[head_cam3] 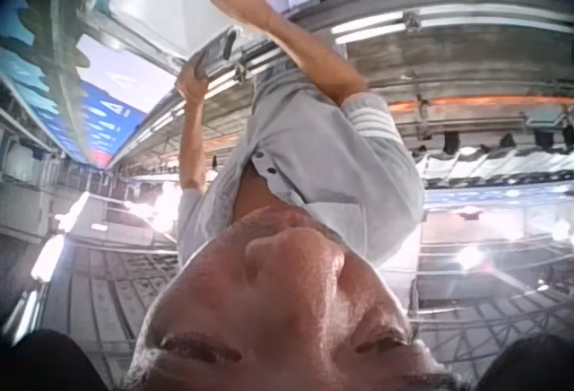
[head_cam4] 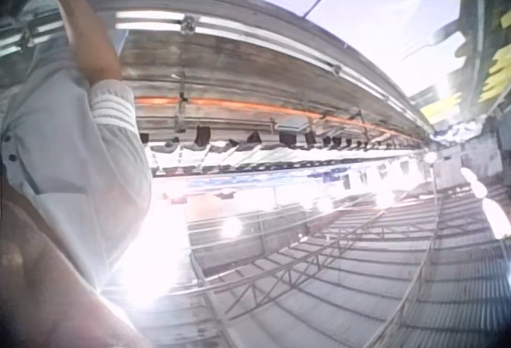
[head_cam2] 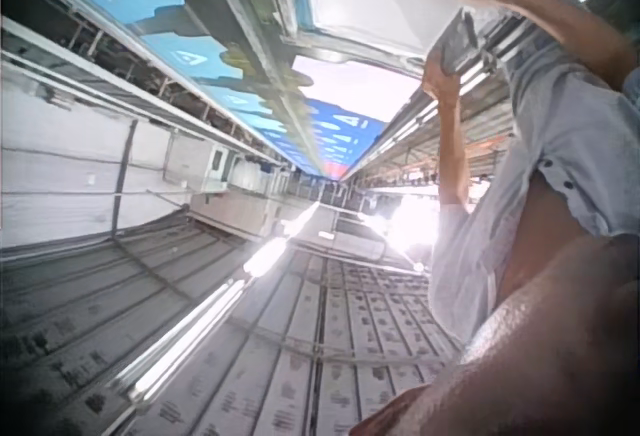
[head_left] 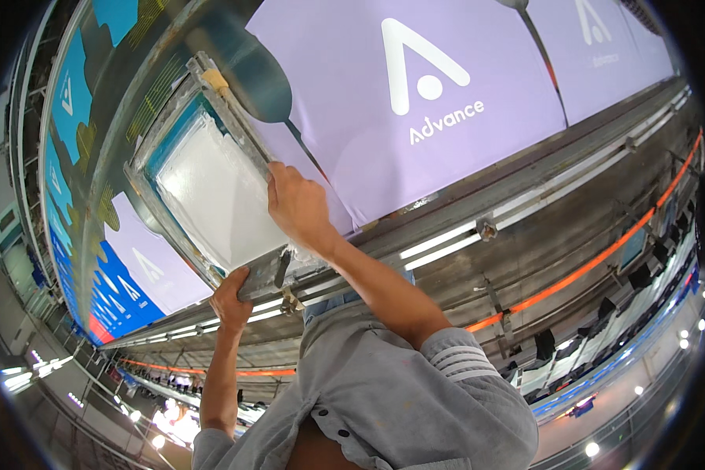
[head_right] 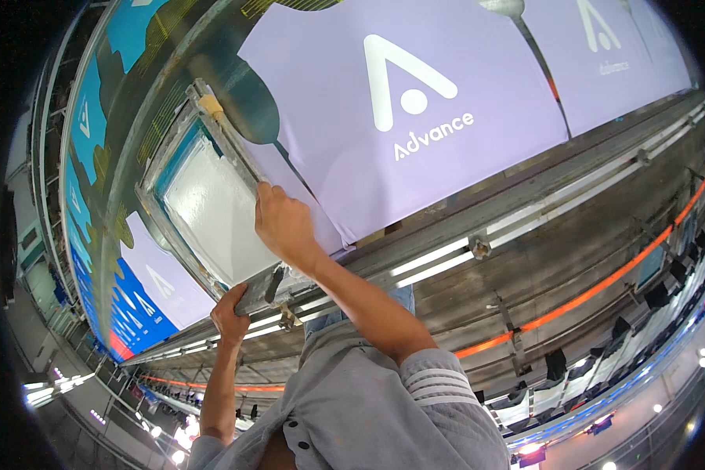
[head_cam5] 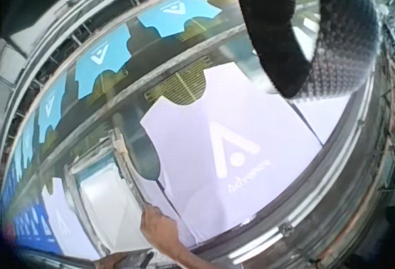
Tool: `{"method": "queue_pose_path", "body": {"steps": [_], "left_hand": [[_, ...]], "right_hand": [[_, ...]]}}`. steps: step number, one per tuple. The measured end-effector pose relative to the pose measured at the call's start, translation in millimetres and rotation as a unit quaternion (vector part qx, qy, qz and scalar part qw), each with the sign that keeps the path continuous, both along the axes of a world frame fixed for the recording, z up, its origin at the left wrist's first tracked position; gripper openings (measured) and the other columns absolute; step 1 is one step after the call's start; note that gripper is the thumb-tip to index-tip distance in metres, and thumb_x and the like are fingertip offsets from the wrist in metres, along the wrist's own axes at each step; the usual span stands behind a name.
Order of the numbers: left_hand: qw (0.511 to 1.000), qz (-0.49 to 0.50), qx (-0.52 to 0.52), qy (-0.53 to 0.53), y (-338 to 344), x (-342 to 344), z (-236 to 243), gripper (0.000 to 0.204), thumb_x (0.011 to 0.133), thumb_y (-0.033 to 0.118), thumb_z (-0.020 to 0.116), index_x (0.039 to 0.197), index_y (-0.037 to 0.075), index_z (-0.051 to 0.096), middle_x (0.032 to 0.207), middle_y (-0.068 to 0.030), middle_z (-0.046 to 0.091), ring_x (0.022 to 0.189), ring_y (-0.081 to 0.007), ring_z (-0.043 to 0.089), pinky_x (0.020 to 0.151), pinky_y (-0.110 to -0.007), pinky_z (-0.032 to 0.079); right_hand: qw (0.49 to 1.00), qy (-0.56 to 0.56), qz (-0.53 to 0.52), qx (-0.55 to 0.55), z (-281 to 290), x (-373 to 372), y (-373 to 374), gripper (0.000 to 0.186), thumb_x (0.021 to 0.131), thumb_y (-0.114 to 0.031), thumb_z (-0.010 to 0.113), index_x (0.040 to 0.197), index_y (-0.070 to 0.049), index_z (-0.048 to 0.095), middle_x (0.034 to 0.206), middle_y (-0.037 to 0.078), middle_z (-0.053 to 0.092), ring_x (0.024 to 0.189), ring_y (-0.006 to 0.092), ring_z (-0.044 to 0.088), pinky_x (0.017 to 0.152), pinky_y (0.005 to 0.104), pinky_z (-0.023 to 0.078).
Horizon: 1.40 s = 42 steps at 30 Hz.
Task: The person performs screen printing on a series of t-shirts. They use a squeegee to pull white ink across a screen frame, applying a logo to yellow, white, and blue shirts on a conveyor. The person also mixes white ink in a container and adds a liquid additive before returning to print.
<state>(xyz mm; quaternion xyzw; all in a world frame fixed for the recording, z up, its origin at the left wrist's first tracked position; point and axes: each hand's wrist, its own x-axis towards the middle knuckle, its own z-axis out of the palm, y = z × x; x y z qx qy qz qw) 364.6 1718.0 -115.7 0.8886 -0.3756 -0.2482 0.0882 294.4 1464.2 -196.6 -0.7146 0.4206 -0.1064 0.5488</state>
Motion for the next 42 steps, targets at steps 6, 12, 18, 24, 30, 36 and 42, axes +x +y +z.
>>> {"method": "queue_pose_path", "body": {"steps": [6,12,18,24,30,36,42], "left_hand": [[1.000,-0.028,-0.003,-0.007,-15.3,-0.4,3.2,0.057,0.053,-0.008,0.051,0.106,0.003,0.070,0.105,-0.0177,0.070,0.101,-0.0341,0.068,0.088,-0.037,0.054],[0.999,-0.032,0.004,-0.007,-14.4,-0.9,-0.6,0.052,0.055,-0.004,0.057,0.106,0.000,0.070,0.105,-0.0203,0.070,0.101,-0.0362,0.068,0.089,-0.039,0.053],[0.999,-0.021,-0.011,0.026,-6.9,1.7,-2.2,0.054,0.055,-0.002,0.059,0.108,-0.001,0.069,0.108,-0.0197,0.070,0.101,-0.0357,0.068,0.091,-0.037,0.052],[0.999,-0.039,0.014,0.028,-16.3,5.5,1.1,0.047,0.060,0.004,0.062,0.106,-0.002,0.068,0.106,-0.0200,0.070,0.099,-0.0367,0.068,0.090,-0.041,0.053],[0.998,-0.059,-0.021,0.020,-16.5,3.5,-5.6,0.044,0.064,0.006,0.063,0.106,-0.003,0.068,0.104,-0.0222,0.069,0.095,-0.0380,0.069,0.086,-0.042,0.054],[0.999,-0.028,-0.005,0.042,-10.7,2.7,-3.8,0.046,0.062,0.006,0.063,0.107,-0.004,0.068,0.105,-0.0216,0.069,0.097,-0.0377,0.068,0.089,-0.041,0.053],[0.999,-0.044,0.001,0.031,-10.5,5.7,-2.6,0.040,0.070,0.011,0.067,0.108,-0.003,0.068,0.105,-0.0205,0.070,0.098,-0.0367,0.069,0.088,-0.040,0.054]], "right_hand": [[0.999,-0.036,-0.009,0.011,2.5,-3.8,-7.9,0.017,0.089,-0.011,0.057,0.106,-0.005,0.057,0.078,0.017,0.062,0.060,0.0361,0.063,0.053,0.0439,0.052],[0.999,-0.034,0.019,0.035,0.6,-5.6,-11.0,0.021,0.089,-0.010,0.058,0.109,-0.005,0.056,0.076,0.013,0.059,0.058,0.0315,0.062,0.051,0.0419,0.051],[0.997,-0.059,0.011,0.056,-3.5,-6.4,-7.9,0.023,0.088,-0.010,0.059,0.111,-0.006,0.056,0.080,0.012,0.060,0.061,0.0308,0.062,0.051,0.0418,0.051],[0.997,-0.058,0.029,0.049,-2.4,-8.6,-15.5,0.031,0.084,-0.009,0.061,0.114,-0.003,0.054,0.080,0.013,0.058,0.062,0.0277,0.065,0.050,0.0380,0.052],[0.998,-0.045,0.010,0.035,-2.8,-6.6,-8.5,0.025,0.087,-0.011,0.060,0.112,-0.008,0.058,0.079,0.009,0.058,0.057,0.0250,0.061,0.046,0.0364,0.049],[0.998,-0.055,0.003,0.034,-4.2,-7.9,-9.7,0.027,0.086,-0.010,0.061,0.112,-0.007,0.058,0.076,0.008,0.055,0.054,0.0230,0.060,0.045,0.0345,0.048],[0.998,-0.058,0.003,0.037,-3.9,-9.1,-8.7,0.030,0.084,-0.009,0.062,0.113,-0.006,0.057,0.076,0.009,0.055,0.054,0.0226,0.060,0.045,0.0343,0.048]]}}
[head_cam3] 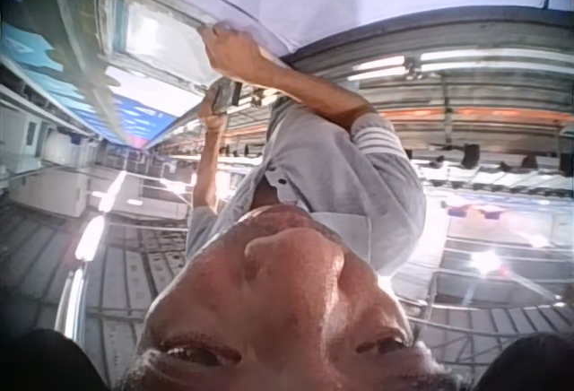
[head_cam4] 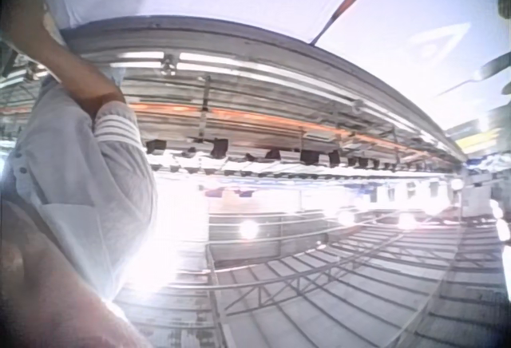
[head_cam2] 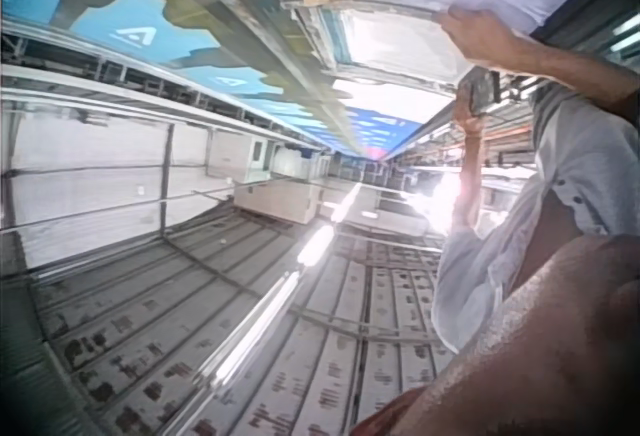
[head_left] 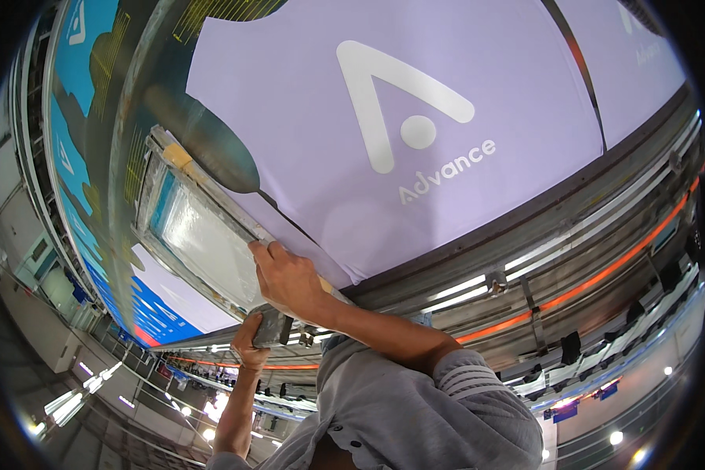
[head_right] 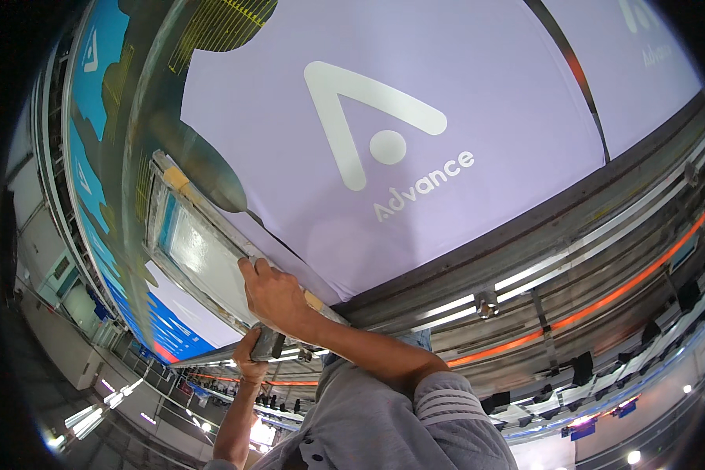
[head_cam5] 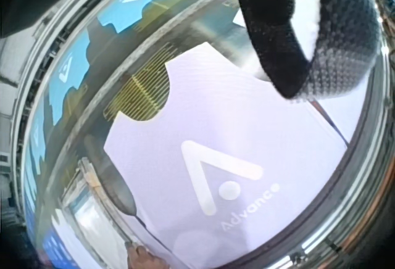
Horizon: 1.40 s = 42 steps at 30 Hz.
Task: The person performs screen printing on a series of t-shirts. They use a squeegee to pull white ink across a screen frame, applying a logo to yellow, white, and blue shirts on a conveyor. The person also mixes white ink in a container and adds a liquid additive before returning to print.
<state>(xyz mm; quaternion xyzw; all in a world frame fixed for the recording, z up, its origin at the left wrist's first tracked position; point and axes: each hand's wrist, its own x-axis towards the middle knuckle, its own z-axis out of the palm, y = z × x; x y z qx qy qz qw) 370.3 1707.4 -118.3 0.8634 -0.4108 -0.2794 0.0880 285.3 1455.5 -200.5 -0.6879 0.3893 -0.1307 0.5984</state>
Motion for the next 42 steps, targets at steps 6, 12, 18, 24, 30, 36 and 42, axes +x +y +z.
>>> {"method": "queue_pose_path", "body": {"steps": [6,12,18,24,30,36,42], "left_hand": [[1.000,-0.008,-0.006,-0.003,5.1,-1.3,-4.0,0.037,0.072,0.008,0.063,0.108,-0.002,0.069,0.104,-0.0209,0.070,0.095,-0.0365,0.069,0.085,-0.040,0.055],[1.000,0.003,0.009,0.005,13.2,3.4,-4.7,0.044,0.068,-0.002,0.057,0.110,-0.002,0.068,0.103,-0.0214,0.070,0.095,-0.0352,0.070,0.086,-0.039,0.054],[1.000,0.009,0.011,0.008,5.4,1.0,-1.6,0.046,0.066,-0.003,0.056,0.111,-0.003,0.068,0.104,-0.0212,0.070,0.096,-0.0340,0.070,0.086,-0.037,0.053],[1.000,0.012,-0.002,0.018,6.5,-0.2,-2.1,0.047,0.067,-0.005,0.052,0.111,-0.005,0.068,0.102,-0.0204,0.071,0.094,-0.0301,0.070,0.086,-0.037,0.053],[1.000,0.004,0.015,-0.014,5.7,0.1,-3.3,0.049,0.065,-0.005,0.052,0.111,-0.003,0.068,0.101,-0.0202,0.071,0.095,-0.0299,0.070,0.087,-0.036,0.052],[1.000,0.019,0.007,-0.021,5.7,-4.1,-4.5,0.050,0.064,-0.007,0.052,0.110,-0.002,0.070,0.101,-0.0200,0.071,0.095,-0.0299,0.070,0.086,-0.035,0.053],[0.999,0.004,-0.017,-0.033,12.7,-6.9,-5.6,0.054,0.060,-0.008,0.050,0.111,-0.001,0.069,0.101,-0.0203,0.071,0.095,-0.0310,0.070,0.086,-0.036,0.053]], "right_hand": [[1.000,-0.002,0.016,0.011,3.1,-3.2,-5.0,0.030,0.083,-0.008,0.061,0.112,-0.004,0.055,0.076,0.010,0.055,0.053,0.0233,0.060,0.044,0.0350,0.048],[1.000,-0.023,-0.004,0.015,1.0,-3.8,-1.5,0.032,0.080,-0.005,0.059,0.111,-0.001,0.053,0.079,0.013,0.055,0.053,0.0256,0.061,0.044,0.0356,0.049],[1.000,-0.012,0.013,-0.006,0.1,-3.4,1.0,0.034,0.079,-0.004,0.058,0.112,0.001,0.051,0.081,0.015,0.056,0.056,0.0274,0.063,0.046,0.0365,0.051],[1.000,-0.007,0.012,-0.006,1.1,-2.5,2.5,0.033,0.080,-0.005,0.058,0.112,0.001,0.052,0.081,0.014,0.057,0.056,0.0266,0.064,0.046,0.0357,0.050],[1.000,-0.003,-0.014,-0.027,0.1,-0.7,7.1,0.030,0.085,-0.009,0.060,0.112,0.001,0.054,0.079,0.013,0.056,0.055,0.0247,0.063,0.046,0.0355,0.050],[0.998,-0.012,-0.037,-0.041,0.6,-0.2,6.6,0.029,0.085,-0.010,0.062,0.111,-0.001,0.054,0.078,0.011,0.056,0.054,0.0246,0.061,0.046,0.0350,0.049],[0.997,0.035,-0.015,-0.060,2.8,5.0,12.0,0.025,0.088,-0.015,0.060,0.109,-0.003,0.054,0.079,0.012,0.057,0.058,0.0285,0.062,0.049,0.0386,0.051]]}}
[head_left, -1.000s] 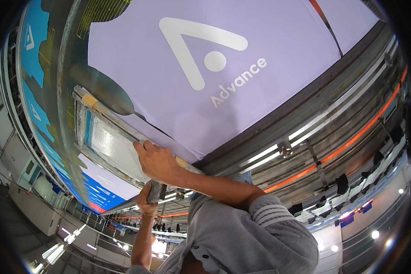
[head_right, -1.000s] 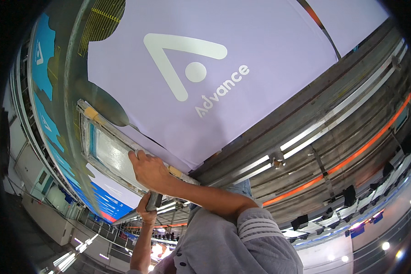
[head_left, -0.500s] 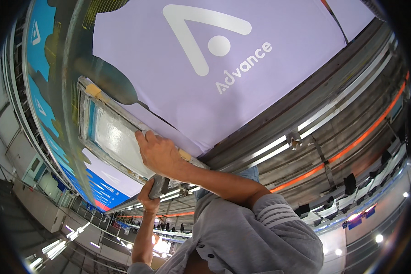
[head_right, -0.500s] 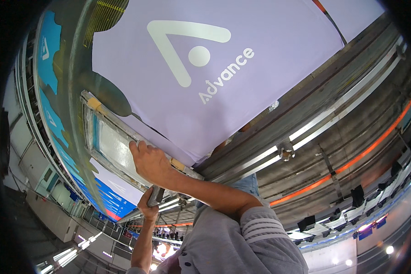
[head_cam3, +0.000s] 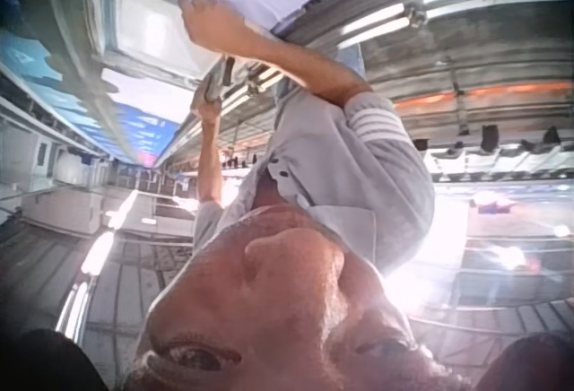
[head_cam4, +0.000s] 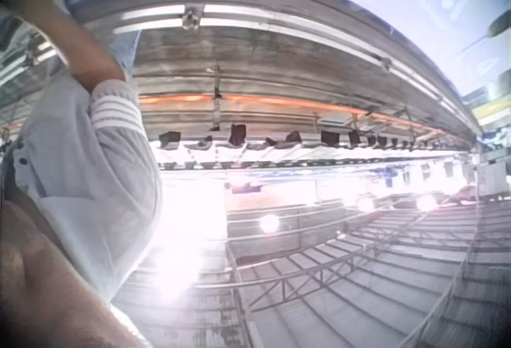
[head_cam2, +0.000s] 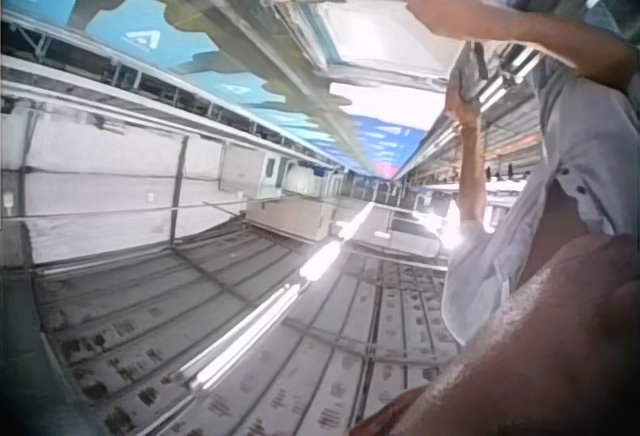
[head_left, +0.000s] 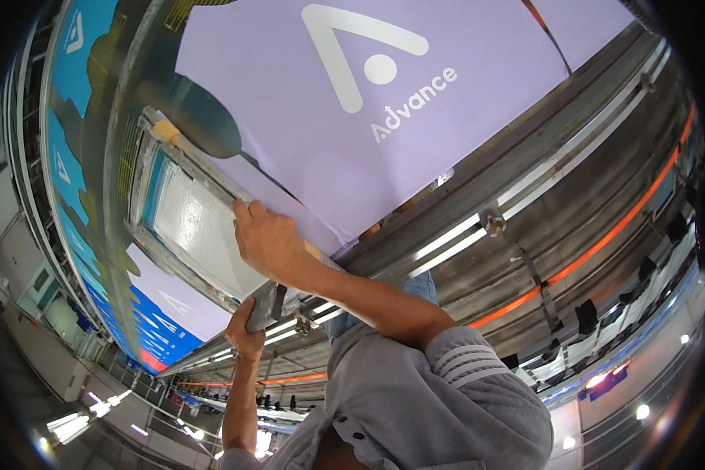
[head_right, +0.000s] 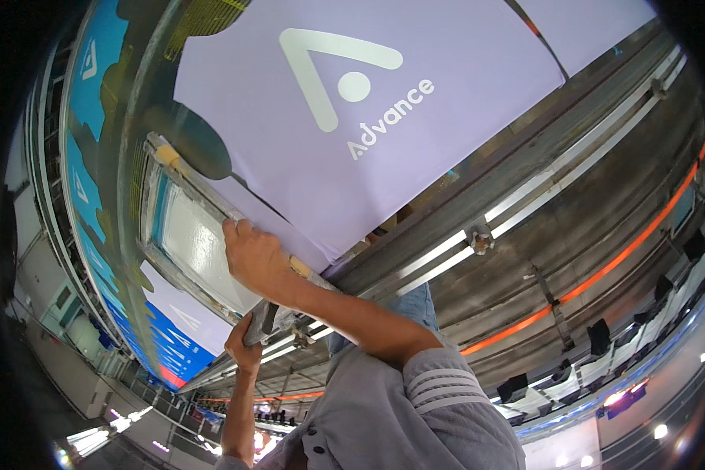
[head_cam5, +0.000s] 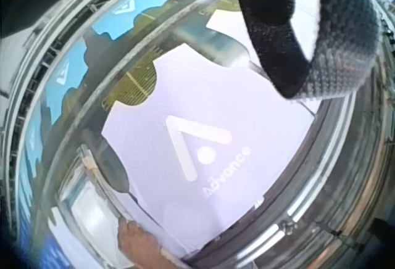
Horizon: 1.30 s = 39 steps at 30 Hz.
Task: The person performs screen printing on a series of t-shirts. They use a squeegee to pull white ink across a screen frame, applying a logo to yellow, white, and blue shirts on a conveyor. The person also mixes white ink in a container and adds a liquid additive before returning to print.
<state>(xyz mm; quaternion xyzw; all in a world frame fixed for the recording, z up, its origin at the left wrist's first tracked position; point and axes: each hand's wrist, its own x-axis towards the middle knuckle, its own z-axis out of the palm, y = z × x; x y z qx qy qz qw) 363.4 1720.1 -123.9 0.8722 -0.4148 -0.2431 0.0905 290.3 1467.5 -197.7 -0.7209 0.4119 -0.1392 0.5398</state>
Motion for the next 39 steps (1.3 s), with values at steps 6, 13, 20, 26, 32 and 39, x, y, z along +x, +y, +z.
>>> {"method": "queue_pose_path", "body": {"steps": [6,13,20,26,32,39], "left_hand": [[0.996,-0.009,-0.056,-0.067,0.5,-32.4,2.9,0.055,0.057,-0.009,0.053,0.109,0.001,0.069,0.105,-0.0188,0.070,0.098,-0.0379,0.068,0.087,-0.040,0.054],[0.989,0.056,0.139,-0.003,-1.7,25.3,40.0,0.049,0.064,-0.003,0.060,0.107,0.018,0.074,0.085,-0.0150,0.071,0.080,-0.0331,0.069,0.073,-0.042,0.054],[0.997,0.014,0.060,-0.044,-60.2,107.4,13.8,0.030,0.069,0.007,0.061,0.093,0.018,0.075,0.082,-0.0134,0.070,0.080,-0.0341,0.067,0.074,-0.047,0.053],[0.994,0.015,0.031,-0.108,-99.4,234.4,6.8,0.024,0.071,0.011,0.061,0.090,0.015,0.076,0.081,-0.0160,0.070,0.080,-0.0338,0.068,0.073,-0.047,0.054],[0.996,0.006,0.007,-0.088,-113.2,294.0,-15.9,0.028,0.069,0.008,0.060,0.091,0.012,0.076,0.083,-0.0183,0.070,0.077,-0.0341,0.069,0.072,-0.044,0.055],[0.996,0.005,0.017,-0.089,-66.1,217.6,-23.2,0.023,0.069,0.007,0.060,0.085,0.014,0.076,0.076,-0.0153,0.069,0.072,-0.0335,0.068,0.066,-0.043,0.054]], "right_hand": [[0.999,0.042,0.019,0.018,11.9,1.5,-4.0,0.027,0.089,-0.019,0.061,0.110,-0.002,0.056,0.090,0.016,0.057,0.082,0.0340,0.064,0.067,0.0444,0.053],[0.954,-0.025,0.043,-0.297,58.6,7.8,-0.6,0.046,0.085,-0.027,0.068,0.117,0.005,0.058,0.118,0.020,0.052,0.116,0.0349,0.047,0.090,0.0393,0.043],[0.780,0.137,0.491,-0.364,73.4,88.9,39.2,0.014,0.078,-0.016,0.064,0.087,-0.009,0.071,0.092,0.007,0.068,0.091,0.0245,0.066,0.080,0.0394,0.052],[0.781,0.133,0.453,-0.409,59.5,200.6,-26.4,0.018,0.077,-0.013,0.057,0.087,-0.008,0.072,0.084,0.016,0.070,0.079,0.0322,0.070,0.069,0.0440,0.056],[0.771,0.158,0.456,-0.415,51.3,255.6,-42.6,0.018,0.077,-0.011,0.057,0.086,-0.006,0.072,0.083,0.019,0.070,0.079,0.0362,0.069,0.072,0.0455,0.056],[0.766,0.087,0.450,-0.450,49.1,182.6,6.0,0.013,0.074,-0.009,0.059,0.079,-0.005,0.070,0.078,0.014,0.067,0.079,0.0319,0.067,0.089,0.0442,0.052]]}}
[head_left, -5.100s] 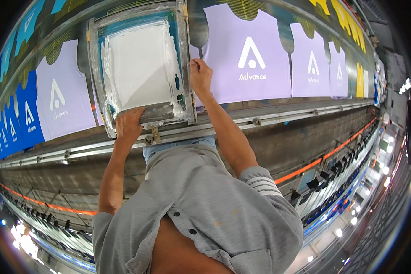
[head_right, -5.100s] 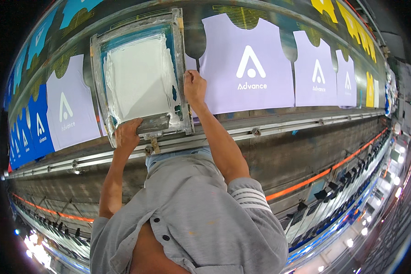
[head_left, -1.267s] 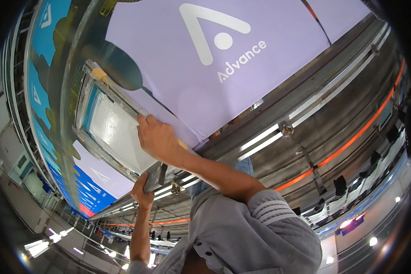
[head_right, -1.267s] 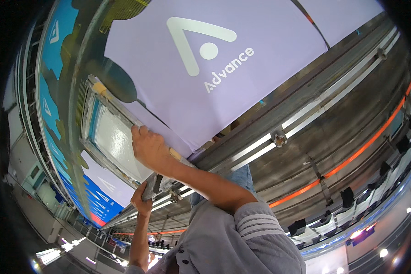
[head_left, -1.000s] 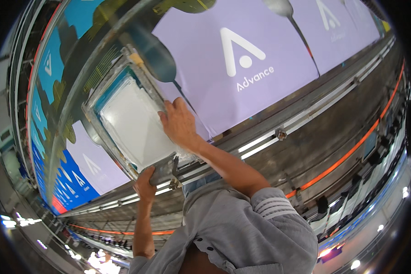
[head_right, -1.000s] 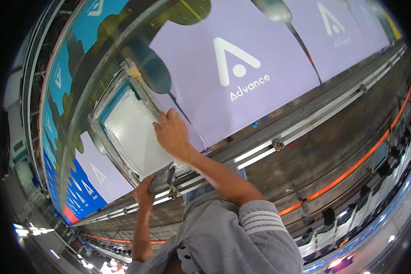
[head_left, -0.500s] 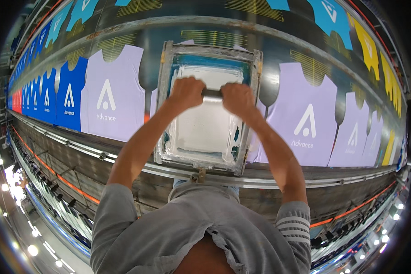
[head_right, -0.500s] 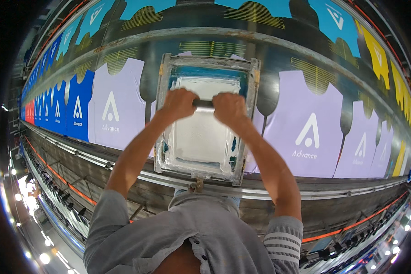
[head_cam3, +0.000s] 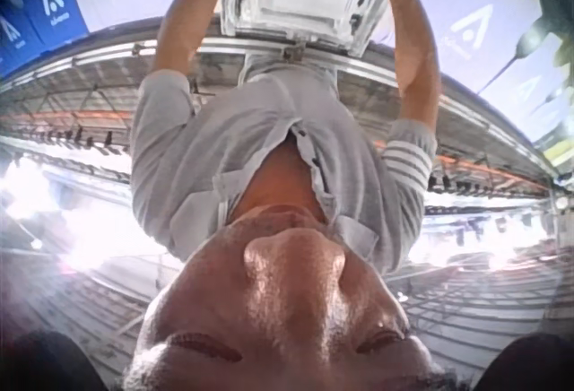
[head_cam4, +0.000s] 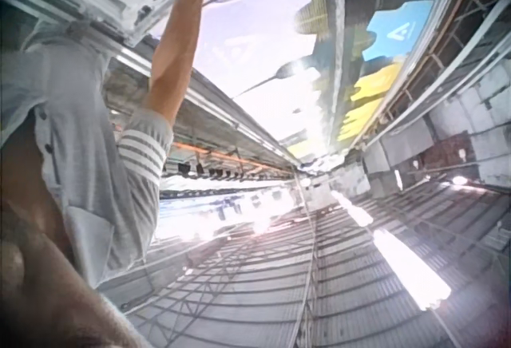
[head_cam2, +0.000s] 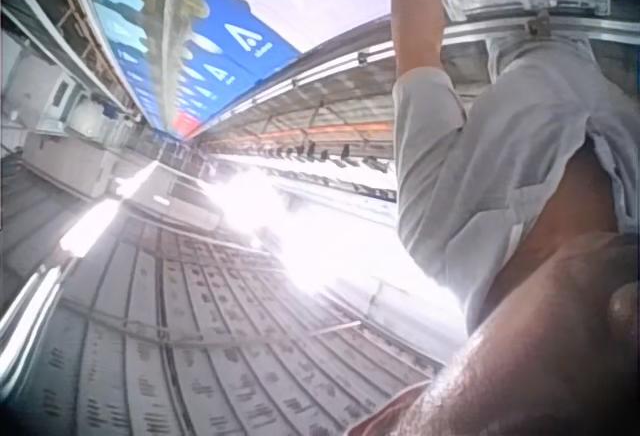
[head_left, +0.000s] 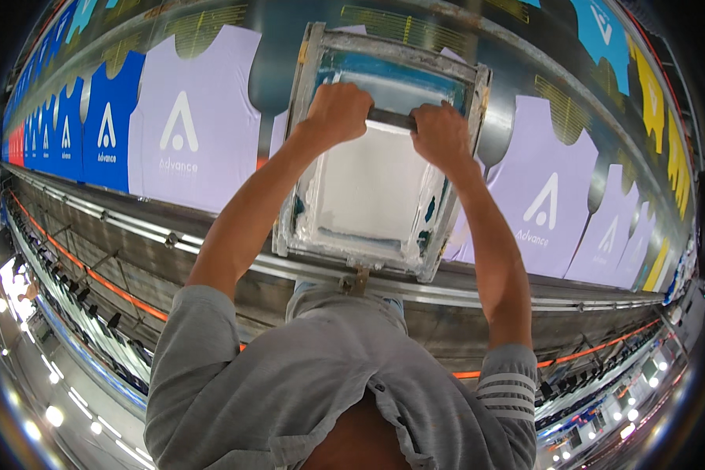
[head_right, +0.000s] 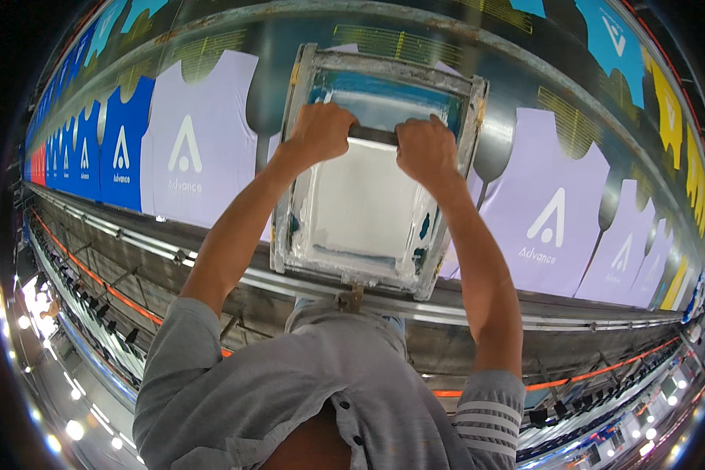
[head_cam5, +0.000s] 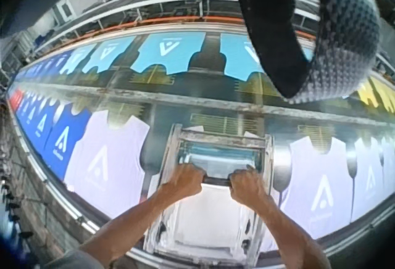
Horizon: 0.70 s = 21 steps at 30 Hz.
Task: The person performs screen printing on a series of t-shirts. They use a squeegee to pull white ink across a screen frame, applying a logo to yellow, white, and blue shirts on a conveyor. The person also mixes white ink in a container and adds a liquid additive before returning to print.
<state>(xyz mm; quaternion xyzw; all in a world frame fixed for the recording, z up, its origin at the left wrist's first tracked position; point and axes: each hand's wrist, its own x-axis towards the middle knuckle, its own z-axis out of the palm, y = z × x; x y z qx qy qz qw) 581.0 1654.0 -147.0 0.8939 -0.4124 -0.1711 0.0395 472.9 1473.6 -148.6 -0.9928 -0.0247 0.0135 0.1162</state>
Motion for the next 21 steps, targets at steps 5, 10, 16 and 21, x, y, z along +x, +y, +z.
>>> {"method": "queue_pose_path", "body": {"steps": [5,10,16,21], "left_hand": [[0.997,0.028,-0.054,0.046,62.7,-100.7,1.9,0.015,0.069,0.007,0.062,0.077,0.009,0.074,0.073,-0.0162,0.068,0.072,-0.0341,0.069,0.065,-0.044,0.054],[0.995,0.039,-0.024,0.084,102.2,-168.5,10.8,0.017,0.067,0.006,0.061,0.078,0.009,0.074,0.072,-0.0175,0.068,0.072,-0.0353,0.068,0.066,-0.045,0.054],[0.999,0.007,-0.031,0.022,62.1,-93.9,28.9,0.027,0.068,0.006,0.061,0.086,0.016,0.078,0.076,-0.0168,0.069,0.071,-0.0354,0.067,0.065,-0.046,0.053],[0.999,0.003,-0.024,-0.027,-10.5,20.4,22.1,0.023,0.068,0.010,0.063,0.086,0.012,0.076,0.076,-0.0191,0.069,0.074,-0.0368,0.068,0.069,-0.045,0.055]], "right_hand": [[0.999,0.009,0.008,0.042,-0.2,-96.0,58.2,0.011,0.074,-0.006,0.059,0.076,-0.006,0.070,0.077,0.012,0.065,0.080,0.0283,0.065,0.102,0.0471,0.043],[0.996,0.043,0.004,0.077,6.1,-172.9,100.7,0.007,0.073,-0.006,0.061,0.075,-0.005,0.067,0.076,0.011,0.064,0.082,0.0274,0.066,0.101,0.0505,0.043],[0.999,-0.021,0.011,0.031,13.0,-98.3,54.0,0.008,0.074,-0.010,0.059,0.075,-0.008,0.067,0.076,0.011,0.065,0.075,0.0293,0.066,0.095,0.0476,0.047],[1.000,-0.008,-0.002,-0.022,6.8,16.2,-15.0,0.013,0.076,-0.013,0.059,0.082,-0.008,0.069,0.082,0.014,0.069,0.078,0.0324,0.069,0.089,0.0455,0.052]]}}
